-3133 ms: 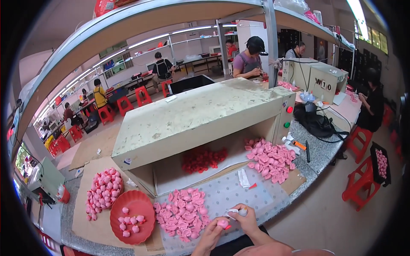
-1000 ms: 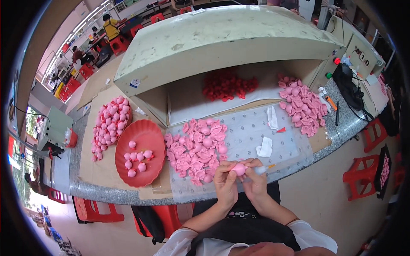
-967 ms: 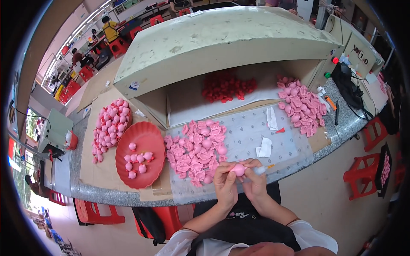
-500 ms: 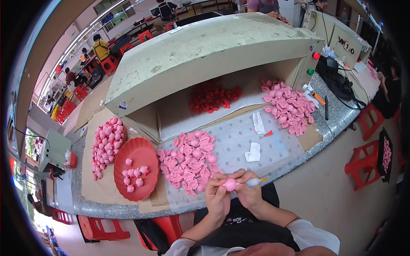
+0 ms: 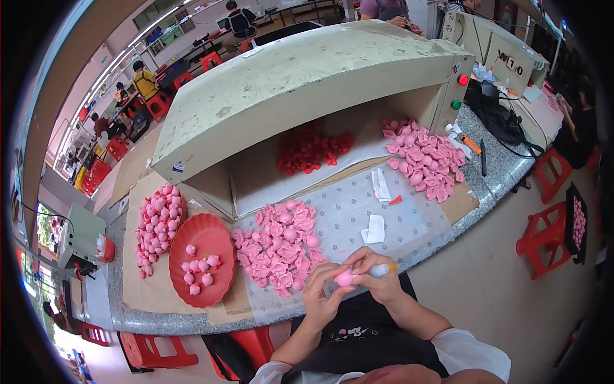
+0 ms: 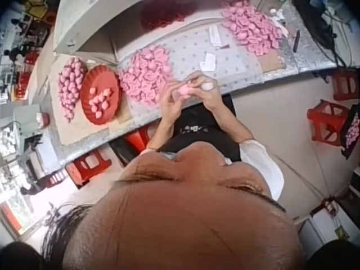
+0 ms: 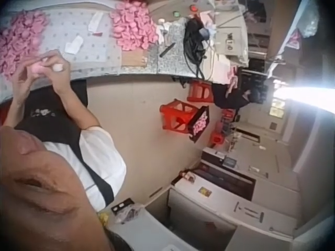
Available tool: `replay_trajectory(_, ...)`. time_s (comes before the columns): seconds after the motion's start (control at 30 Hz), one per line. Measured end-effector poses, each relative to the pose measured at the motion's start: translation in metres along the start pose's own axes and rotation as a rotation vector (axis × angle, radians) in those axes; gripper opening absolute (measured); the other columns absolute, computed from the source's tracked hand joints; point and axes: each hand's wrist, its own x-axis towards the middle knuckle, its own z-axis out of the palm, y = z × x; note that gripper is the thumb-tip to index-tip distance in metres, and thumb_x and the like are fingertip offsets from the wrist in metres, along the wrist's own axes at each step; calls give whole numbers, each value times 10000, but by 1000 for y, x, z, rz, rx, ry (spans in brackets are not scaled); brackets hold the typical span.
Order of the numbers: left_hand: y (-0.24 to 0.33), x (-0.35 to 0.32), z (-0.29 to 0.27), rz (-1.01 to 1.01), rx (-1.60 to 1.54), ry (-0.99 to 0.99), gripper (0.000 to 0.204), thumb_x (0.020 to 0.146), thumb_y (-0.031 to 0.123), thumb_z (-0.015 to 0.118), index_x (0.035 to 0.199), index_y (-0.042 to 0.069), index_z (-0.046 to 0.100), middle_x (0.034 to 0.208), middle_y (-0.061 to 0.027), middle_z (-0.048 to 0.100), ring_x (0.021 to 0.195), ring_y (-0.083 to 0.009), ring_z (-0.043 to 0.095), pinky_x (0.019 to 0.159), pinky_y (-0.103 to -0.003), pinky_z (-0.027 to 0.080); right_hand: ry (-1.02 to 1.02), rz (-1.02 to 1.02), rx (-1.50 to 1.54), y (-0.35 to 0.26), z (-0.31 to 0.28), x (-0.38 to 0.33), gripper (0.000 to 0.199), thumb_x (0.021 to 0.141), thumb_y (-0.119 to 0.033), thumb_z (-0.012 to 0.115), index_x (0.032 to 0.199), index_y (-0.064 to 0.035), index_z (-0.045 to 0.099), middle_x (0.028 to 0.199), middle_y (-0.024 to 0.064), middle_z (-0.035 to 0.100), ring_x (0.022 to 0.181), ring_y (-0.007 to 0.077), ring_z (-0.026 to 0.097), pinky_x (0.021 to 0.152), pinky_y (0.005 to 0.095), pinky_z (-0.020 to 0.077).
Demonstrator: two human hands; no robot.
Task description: Applying glue to small pink plastic toy components and assembling them manually at a factory workstation.
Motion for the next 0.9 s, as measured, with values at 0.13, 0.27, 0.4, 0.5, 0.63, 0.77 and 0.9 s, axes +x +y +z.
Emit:
replay_trajectory(0.13, -5, 6, 4, -27, 56, 24, 311, 601, 88, 673, 876, 3, 554, 837, -104, 549, 769, -217, 518, 708, -284, 395, 81, 14, -38, 10, -6, 4, 94, 660, 0, 616, 716, -13, 542, 866, 107, 527, 789, 161, 510, 725, 272, 400)
replay_trajectory(0.27, -12, 19, 7, -175, 98, -80, 308, 615, 61, 653, 895, 2, 539, 842, -99, 549, 786, -216, 521, 708, -281, 398, 113, 137, -237, -1, -10, 12, 103, 668, -7, 607, 740, -9, 532, 908, 84, 494, 747, 108, 479, 659, 223, 387)
replay_trajectory(0.4, -31, 16, 8, -351, -220, -95, 334, 647, 18, 627, 953, 4, 494, 882, -90, 539, 832, -183, 519, 733, -269, 396, 205, 147, -220, -12, -24, 24, 271, 670, 3, 575, 905, -9, 440, 882, 44, 426, 694, 88, 437, 630, 208, 371)
replay_trajectory(0.5, -30, 22, 4, -522, -624, -16, 327, 679, 10, 605, 973, 7, 461, 905, -77, 528, 856, -147, 508, 781, -257, 381, 225, -7, -359, -18, -82, 28, 354, 662, -6, 561, 952, -40, 361, 945, 70, 417, 777, 122, 465, 718, 246, 372)
replay_trajectory(0.63, -33, 19, -5, -508, -779, 32, 335, 700, 89, 605, 983, 10, 445, 872, -92, 515, 812, -164, 485, 785, -272, 370, 313, -99, -808, -31, -126, 33, 288, 684, -37, 552, 938, -22, 416, 936, 65, 451, 832, 133, 462, 779, 262, 351)
replay_trajectory(0.77, -34, 18, -7, -529, -862, 80, 347, 719, 136, 593, 1006, 25, 433, 876, -98, 501, 808, -171, 470, 760, -272, 379, 350, -12, -978, -36, -142, 34, 260, 689, -42, 564, 938, 5, 504, 912, 50, 512, 913, 123, 455, 818, 266, 348)
replay_trajectory(0.9, -29, 23, -3, -582, -912, 96, 356, 740, 193, 579, 1021, 34, 430, 883, -108, 496, 812, -179, 473, 754, -285, 390, 473, -93, -1068, -37, -163, 31, 318, 681, -38, 583, 980, 4, 482, 907, 68, 513, 840, 158, 500, 757, 267, 397)
